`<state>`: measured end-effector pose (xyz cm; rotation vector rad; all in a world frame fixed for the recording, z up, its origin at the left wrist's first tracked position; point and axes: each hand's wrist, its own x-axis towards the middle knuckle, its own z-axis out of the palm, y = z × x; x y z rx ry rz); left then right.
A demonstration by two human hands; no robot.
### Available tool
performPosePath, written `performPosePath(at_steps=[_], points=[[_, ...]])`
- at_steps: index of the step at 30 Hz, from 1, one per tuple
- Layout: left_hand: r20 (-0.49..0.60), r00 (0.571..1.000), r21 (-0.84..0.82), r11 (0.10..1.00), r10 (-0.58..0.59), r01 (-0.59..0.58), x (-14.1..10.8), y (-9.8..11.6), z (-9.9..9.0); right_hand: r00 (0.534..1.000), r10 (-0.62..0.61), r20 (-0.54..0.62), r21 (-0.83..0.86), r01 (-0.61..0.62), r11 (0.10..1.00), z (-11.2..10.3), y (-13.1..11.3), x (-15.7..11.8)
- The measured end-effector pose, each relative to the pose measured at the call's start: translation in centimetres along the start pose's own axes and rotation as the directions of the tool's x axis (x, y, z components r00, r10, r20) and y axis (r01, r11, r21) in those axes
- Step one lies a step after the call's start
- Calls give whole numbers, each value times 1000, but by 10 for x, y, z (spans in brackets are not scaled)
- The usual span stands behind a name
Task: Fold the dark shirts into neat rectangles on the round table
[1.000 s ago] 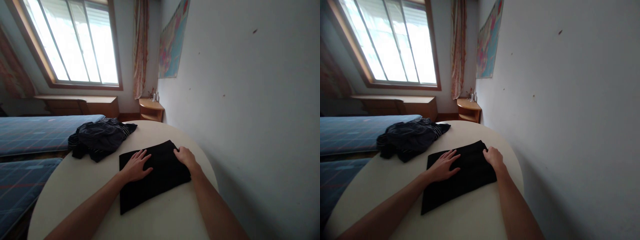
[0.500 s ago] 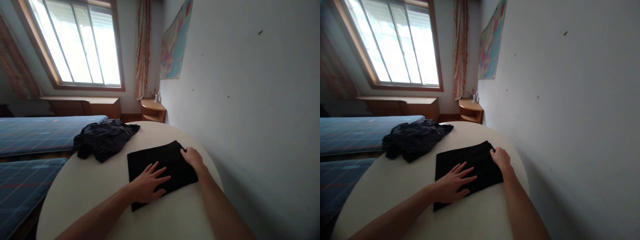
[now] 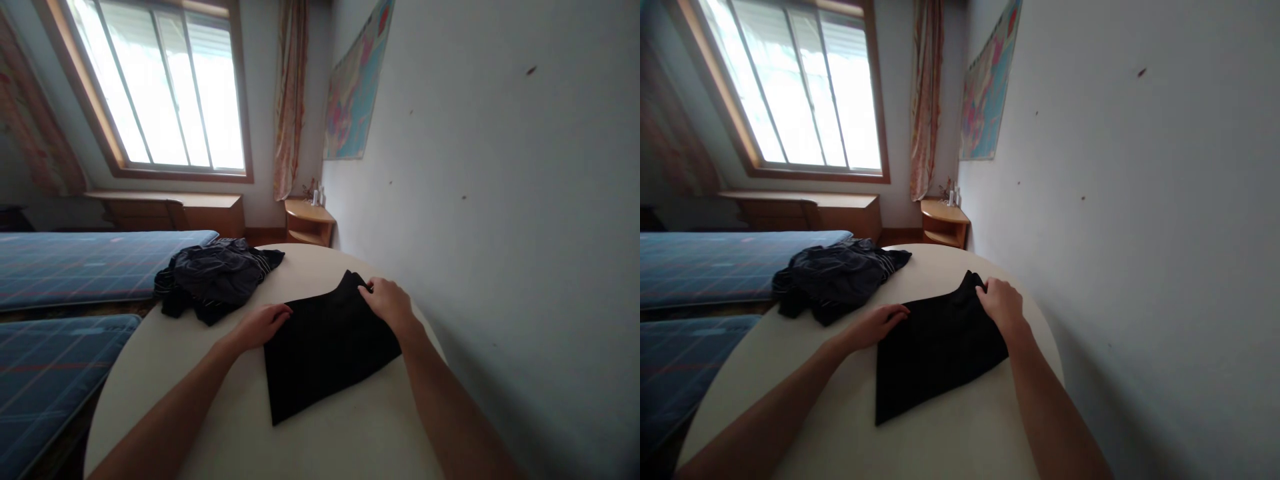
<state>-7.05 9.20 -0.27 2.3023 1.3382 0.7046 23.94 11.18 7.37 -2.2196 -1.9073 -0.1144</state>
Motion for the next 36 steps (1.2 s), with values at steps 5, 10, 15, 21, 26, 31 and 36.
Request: performPosePath(at_steps=[5,10,15,21,26,31,36], points=[[30,997,-298,951,-72,78,3,-20,-3,992,-124,-20,-76,122,990,-37,-39,-16],[54,961,-617,747,-272,247,8,-27,-4,967,-256,-21,-110,252,962,-54,-83,-41],[131,899,-745,557,-418,368,7,-20,-12,920,-390,31,-55,391,919,-53,-126,-71],[64,812,-743,515,-580,427,8,-24,-16,878,-462,129,64,457,887,-28,-159,-96],[44,780,-709,530,-624,464,11,-35,-14,844,-506,178,112,493,863,2,-165,-101],[63,793,-719,523,-605,457,7,-38,-16,858,-501,112,139,486,863,11,-164,-99],[-21,833,-794,515,-553,322,5,-38,-17,832,-540,129,259,497,828,23,-157,-101]])
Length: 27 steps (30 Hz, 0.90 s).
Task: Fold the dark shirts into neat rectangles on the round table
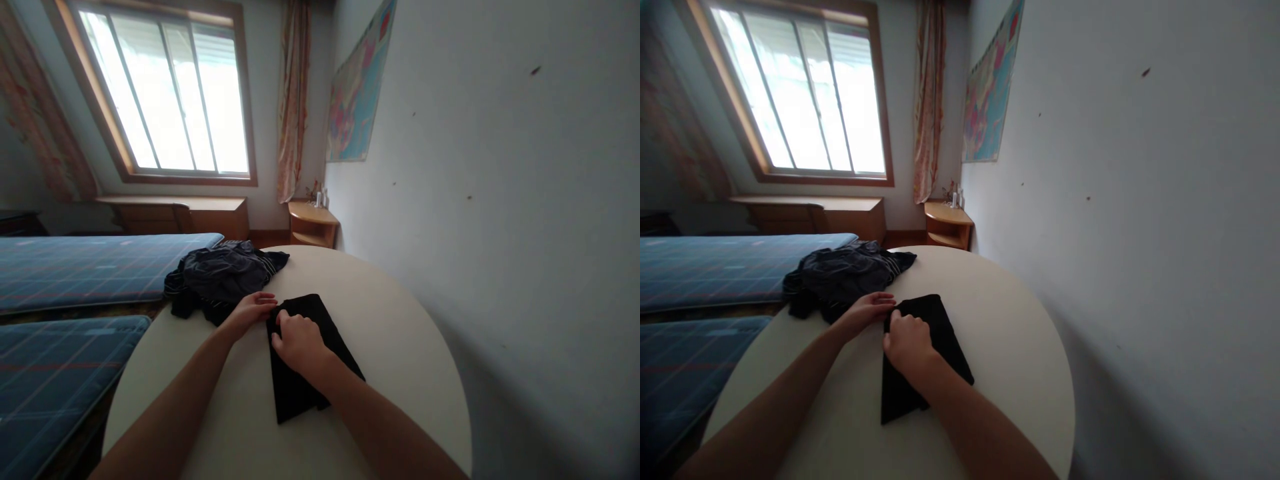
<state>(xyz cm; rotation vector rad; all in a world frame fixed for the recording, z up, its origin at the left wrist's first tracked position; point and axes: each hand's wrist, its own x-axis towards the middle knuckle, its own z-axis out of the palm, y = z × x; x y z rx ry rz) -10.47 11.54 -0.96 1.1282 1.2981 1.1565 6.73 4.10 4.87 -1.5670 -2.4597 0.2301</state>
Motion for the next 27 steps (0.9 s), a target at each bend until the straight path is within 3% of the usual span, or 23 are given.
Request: performPosePath(at_steps=[5,9,12,20,27], points=[[-84,996,60,998,33,-28,4,-3,6,969,-239,56,265,217,940,5,31,-11],[-56,996,125,990,66,-59,3,-3,9,891,-454,23,423,403,812,9,57,-26],[-40,993,156,982,111,-104,1,-4,11,837,-545,-42,430,508,747,9,64,-38],[-1,992,280,953,123,-118,5,-9,9,813,-574,98,139,560,817,1,54,-60],[61,991,414,900,123,-137,-1,-4,1,844,-525,109,246,489,837,-7,63,-61]])
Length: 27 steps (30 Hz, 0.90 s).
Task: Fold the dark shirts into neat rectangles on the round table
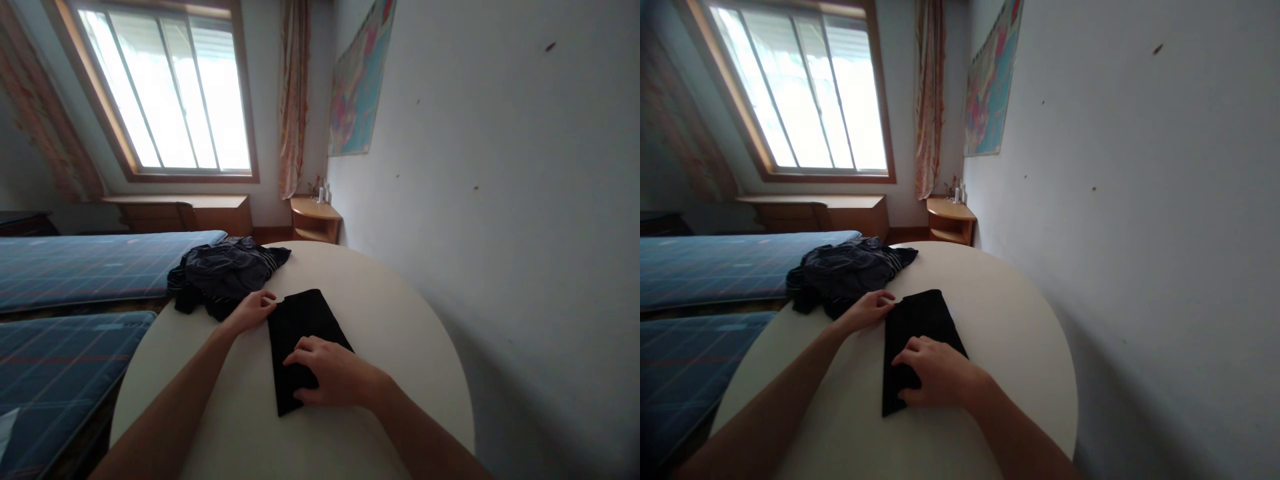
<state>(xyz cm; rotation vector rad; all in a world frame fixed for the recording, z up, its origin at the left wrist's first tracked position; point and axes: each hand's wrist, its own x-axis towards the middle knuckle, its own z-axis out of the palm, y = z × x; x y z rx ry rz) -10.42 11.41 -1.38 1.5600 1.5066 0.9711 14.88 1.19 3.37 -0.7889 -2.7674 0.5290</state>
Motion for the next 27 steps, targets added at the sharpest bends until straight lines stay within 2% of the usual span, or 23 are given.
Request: performPosePath(at_steps=[4,7,11,13,15,18,22,25,27], points=[[71,996,68,996,52,-57,-1,4,-3,999,23,-26,-65,-25,998,-2,0,0],[66,994,121,989,81,-89,0,1,-3,997,54,-59,-137,-61,989,-3,-6,3],[-9,995,179,979,103,-100,5,-6,-4,967,52,-251,-204,-105,973,-6,-17,7],[-43,992,205,973,116,-105,8,-9,-4,951,23,-310,-226,-97,969,-3,-20,9],[-58,990,233,966,125,-108,10,-11,-3,959,-11,-284,-239,-60,969,4,-21,12],[-65,990,280,955,125,-102,12,-13,-2,990,-48,-135,-241,14,970,19,-20,14],[-113,986,357,931,125,-77,10,-10,0,999,-24,-31,-151,19,988,23,-20,14],[-199,963,426,901,181,-81,3,1,7,997,-5,-73,-32,2,999,16,-15,12],[-182,927,491,847,329,-204,-4,8,17,981,40,-189,-19,-45,999,14,-8,12]])
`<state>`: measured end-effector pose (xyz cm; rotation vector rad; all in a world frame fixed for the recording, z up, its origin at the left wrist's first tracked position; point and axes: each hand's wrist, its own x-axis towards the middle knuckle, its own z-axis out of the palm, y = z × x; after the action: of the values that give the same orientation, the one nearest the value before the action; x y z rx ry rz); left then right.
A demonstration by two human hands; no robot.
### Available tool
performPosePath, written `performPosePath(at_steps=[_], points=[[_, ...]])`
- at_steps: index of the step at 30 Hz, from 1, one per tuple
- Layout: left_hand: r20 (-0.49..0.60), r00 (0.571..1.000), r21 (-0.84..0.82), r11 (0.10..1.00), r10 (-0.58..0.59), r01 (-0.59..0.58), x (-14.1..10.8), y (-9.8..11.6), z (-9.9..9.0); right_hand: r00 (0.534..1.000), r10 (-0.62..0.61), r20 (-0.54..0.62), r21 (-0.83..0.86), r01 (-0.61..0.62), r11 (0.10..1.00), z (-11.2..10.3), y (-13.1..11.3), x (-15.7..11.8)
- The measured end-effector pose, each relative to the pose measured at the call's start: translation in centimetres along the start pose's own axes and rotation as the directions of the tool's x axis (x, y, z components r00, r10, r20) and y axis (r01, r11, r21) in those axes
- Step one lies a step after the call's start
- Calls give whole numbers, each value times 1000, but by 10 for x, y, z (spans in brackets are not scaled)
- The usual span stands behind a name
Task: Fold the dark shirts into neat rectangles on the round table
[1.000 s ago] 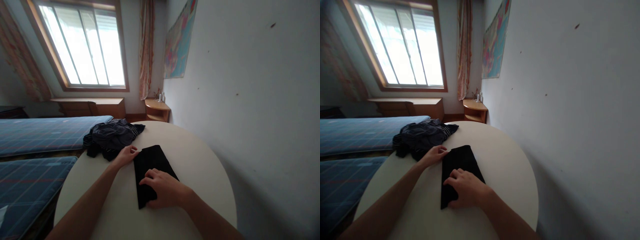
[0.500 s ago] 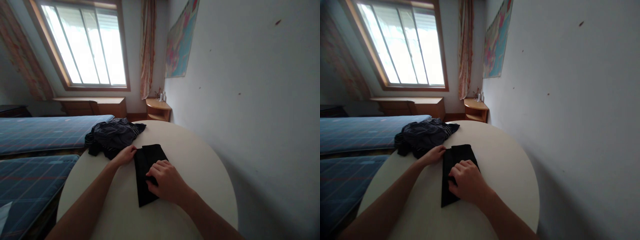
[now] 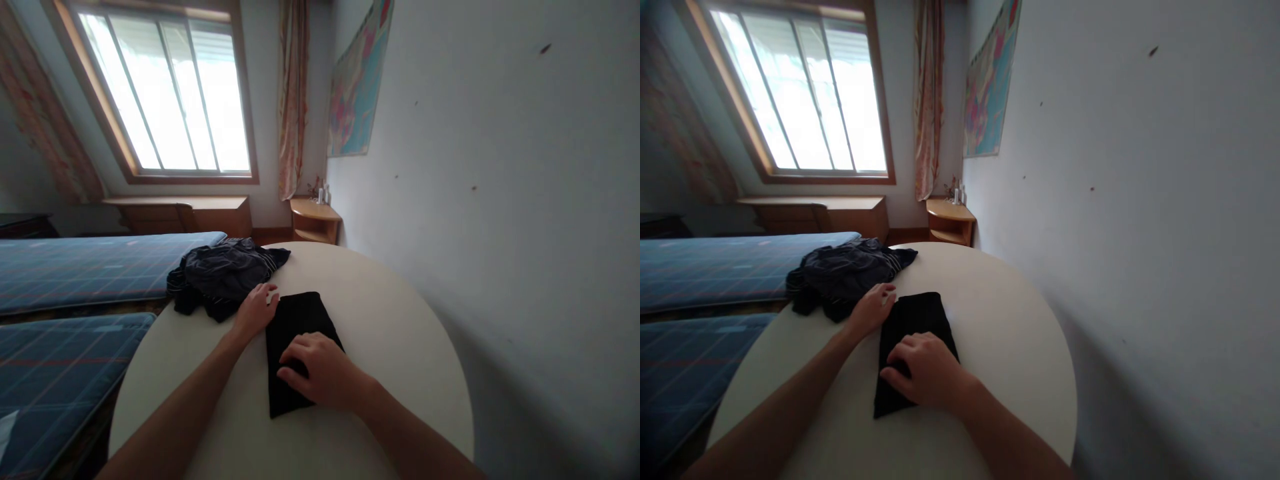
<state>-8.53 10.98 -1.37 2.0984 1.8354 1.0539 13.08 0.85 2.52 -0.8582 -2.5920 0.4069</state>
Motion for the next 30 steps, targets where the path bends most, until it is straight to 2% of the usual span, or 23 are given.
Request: performPosePath(at_steps=[2,4,6,8,11,14,17,19,22,25,27,30], points=[[36,981,28,981,190,-191,-7,11,9,994,64,-86,-46,-68,997,4,10,0],[151,953,55,960,264,-275,-14,15,20,992,118,-54,-89,-122,988,12,21,0],[252,941,96,962,225,-256,-19,14,31,988,154,29,-109,-150,983,19,28,-1],[279,940,107,966,197,-235,-19,9,38,983,171,69,-109,-163,981,22,29,-2],[242,948,29,975,205,-218,-15,3,42,981,193,27,-110,-189,976,20,20,-2],[202,967,-126,983,158,-134,-11,3,38,979,199,-31,-88,-201,976,20,7,-3],[177,982,-278,960,71,-20,-9,4,32,983,182,25,-58,-181,982,23,-2,-3],[146,989,-309,951,37,10,-9,4,30,981,178,82,-64,-173,983,25,-1,-3],[73,996,-221,975,49,-32,-9,0,33,977,183,108,-85,-175,981,23,9,0],[32,997,-85,994,68,-65,-11,-5,39,971,216,100,-116,-204,972,17,29,3],[53,997,2,998,61,-61,-13,-7,44,964,251,92,-142,-237,961,12,47,5],[142,988,158,984,54,-77,-18,-7,49,950,300,87,-184,-281,942,2,78,6]])
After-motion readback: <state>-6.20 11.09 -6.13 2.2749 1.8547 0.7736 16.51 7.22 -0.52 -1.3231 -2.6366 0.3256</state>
